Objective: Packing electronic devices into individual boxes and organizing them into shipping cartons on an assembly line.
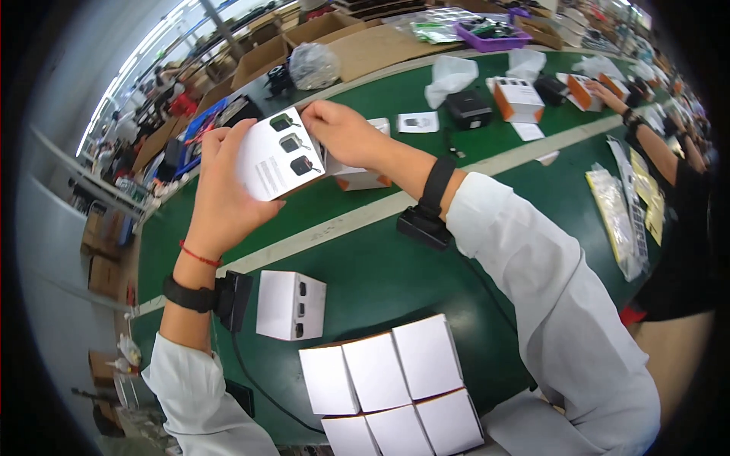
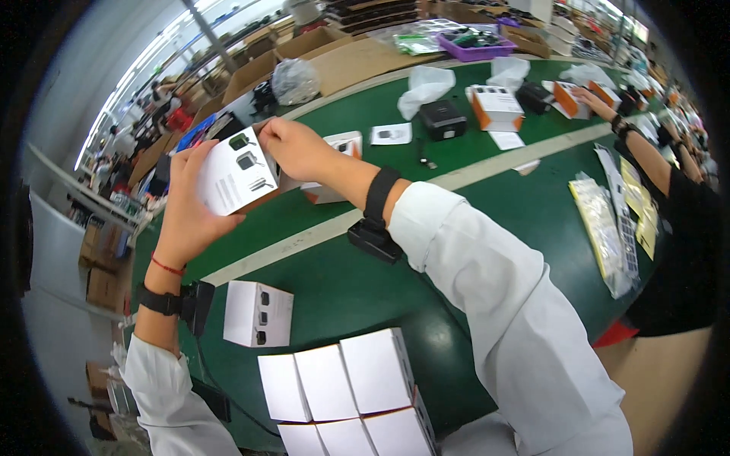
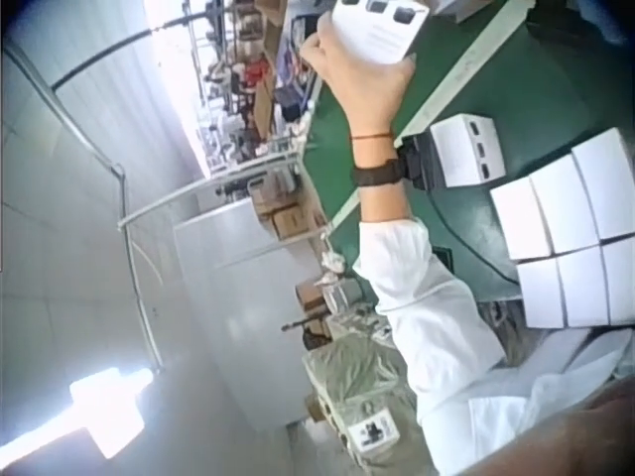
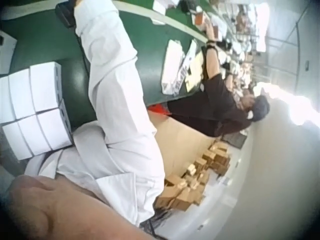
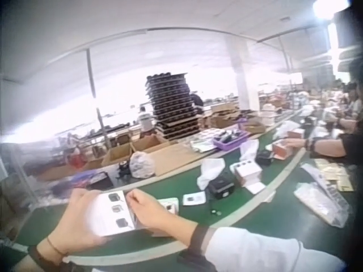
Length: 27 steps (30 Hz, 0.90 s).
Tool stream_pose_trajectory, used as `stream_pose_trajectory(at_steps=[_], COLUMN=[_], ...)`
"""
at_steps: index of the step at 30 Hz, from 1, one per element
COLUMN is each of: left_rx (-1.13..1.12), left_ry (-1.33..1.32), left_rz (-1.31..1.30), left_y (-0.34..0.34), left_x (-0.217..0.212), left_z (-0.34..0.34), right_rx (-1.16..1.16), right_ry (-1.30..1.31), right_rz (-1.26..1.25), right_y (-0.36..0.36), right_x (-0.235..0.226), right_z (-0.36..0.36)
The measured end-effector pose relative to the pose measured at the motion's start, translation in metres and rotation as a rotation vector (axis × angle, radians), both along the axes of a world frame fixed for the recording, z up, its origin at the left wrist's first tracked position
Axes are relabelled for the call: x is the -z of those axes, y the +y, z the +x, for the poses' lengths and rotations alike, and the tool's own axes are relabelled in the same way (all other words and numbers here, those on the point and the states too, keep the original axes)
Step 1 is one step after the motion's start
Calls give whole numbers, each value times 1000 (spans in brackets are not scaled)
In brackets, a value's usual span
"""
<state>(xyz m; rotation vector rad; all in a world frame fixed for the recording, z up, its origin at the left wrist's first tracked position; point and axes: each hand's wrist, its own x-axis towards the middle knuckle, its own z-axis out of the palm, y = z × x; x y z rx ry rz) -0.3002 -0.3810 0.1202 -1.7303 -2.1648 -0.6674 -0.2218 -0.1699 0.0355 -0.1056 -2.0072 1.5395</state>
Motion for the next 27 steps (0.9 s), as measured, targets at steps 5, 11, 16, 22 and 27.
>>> stream_pose_trajectory(at_steps=[5, 11, 16, 22, 27], left_rx=[-67, -149, -172, -132, -101], left_ry=[-144, -94, 95, 974, 1115], left_rz=[-89, -221, -274, -317, -307], left_y=[-19, -48, -49, -28, -23], left_x=[35, 66, 72, 25, 1], left_z=[-43, -95, -92, -90, -98], right_rx=[-201, 127, 207, 321, 333], right_ry=[16, -122, -82, -306, -72], right_rz=[24, 28, 411, 945, 1233], right_y=[-5, 18, 37, -32, -27], right_x=[55, 93, 104, 93, 102], right_z=[-49, -111, -133, -102, -77])
